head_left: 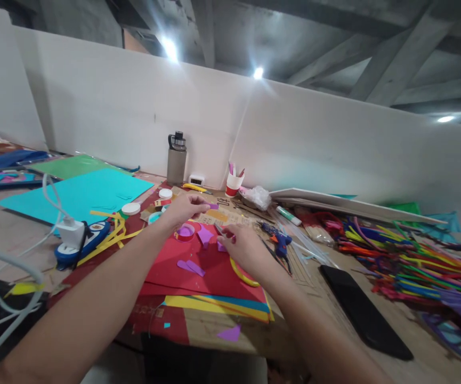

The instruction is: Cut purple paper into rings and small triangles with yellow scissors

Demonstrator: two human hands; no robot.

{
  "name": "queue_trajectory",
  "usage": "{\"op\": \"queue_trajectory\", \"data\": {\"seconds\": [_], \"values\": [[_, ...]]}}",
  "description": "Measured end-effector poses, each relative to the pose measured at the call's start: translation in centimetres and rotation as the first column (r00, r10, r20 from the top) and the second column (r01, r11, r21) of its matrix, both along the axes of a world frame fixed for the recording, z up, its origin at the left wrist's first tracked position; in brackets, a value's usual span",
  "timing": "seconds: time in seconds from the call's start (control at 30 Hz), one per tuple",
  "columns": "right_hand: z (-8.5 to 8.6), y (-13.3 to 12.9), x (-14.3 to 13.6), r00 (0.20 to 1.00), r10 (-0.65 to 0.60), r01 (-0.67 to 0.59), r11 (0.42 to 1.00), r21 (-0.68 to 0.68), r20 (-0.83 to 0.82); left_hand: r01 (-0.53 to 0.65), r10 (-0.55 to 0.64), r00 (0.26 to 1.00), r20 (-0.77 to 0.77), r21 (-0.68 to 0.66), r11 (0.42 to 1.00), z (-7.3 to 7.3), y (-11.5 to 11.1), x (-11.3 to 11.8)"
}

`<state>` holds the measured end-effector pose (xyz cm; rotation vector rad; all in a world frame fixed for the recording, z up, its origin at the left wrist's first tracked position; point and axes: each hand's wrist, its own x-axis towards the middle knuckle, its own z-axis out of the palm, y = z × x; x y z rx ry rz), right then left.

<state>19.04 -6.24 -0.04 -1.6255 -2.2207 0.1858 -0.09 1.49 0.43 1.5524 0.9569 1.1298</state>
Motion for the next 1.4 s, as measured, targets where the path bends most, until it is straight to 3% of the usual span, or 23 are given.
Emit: {"op": "queue_trajectory", "data": {"seconds": [0.1,0.2,0.37,0.5,0.83,1.07,1.23,1.4], "values": [[0.2,1.3,-1.0,0.999,0.016,-0.017,1.000,-0.025,-0.045,-0.082,0.082,0.993,0.087,-0.004,0.997,0.2,0.0,-0.1],[-0.3,2.3,-2.1,1.000,-0.010,0.010,1.000,-0.026,0.020,-0.152,0.157,0.965,0.210,-0.042,0.988,0.3,0.1,-0.1],[-2.0,2.2,-4.2,0.982,-0.014,0.022,0.999,-0.040,0.189,-0.133,0.155,0.938,0.309,-0.092,0.987,0.4,0.0,0.2],[-2.4,1.9,-5.1,0.955,-0.051,0.086,0.990,-0.109,0.291,-0.093,0.109,0.944,0.313,-0.064,0.994,0.3,-0.1,0.4],[-1.2,1.7,-6.0,0.945,-0.039,0.091,0.985,-0.148,0.324,-0.066,0.082,0.958,0.274,-0.066,0.996,-0.2,0.0,1.0],[-1.5,2.1,-6.6,0.949,-0.119,0.168,0.974,-0.150,0.292,-0.038,0.067,0.958,0.277,-0.111,0.993,-0.6,0.2,0.9],[-1.9,2.2,-4.9,0.977,-0.101,0.123,0.987,-0.103,0.189,-0.012,0.048,0.960,0.275,-0.132,0.991,-0.3,0.0,0.8],[-2.4,2.1,-4.9,0.975,-0.048,0.075,0.990,-0.118,0.216,-0.010,0.047,0.965,0.257,-0.146,0.989,0.0,-0.5,1.0]]}}
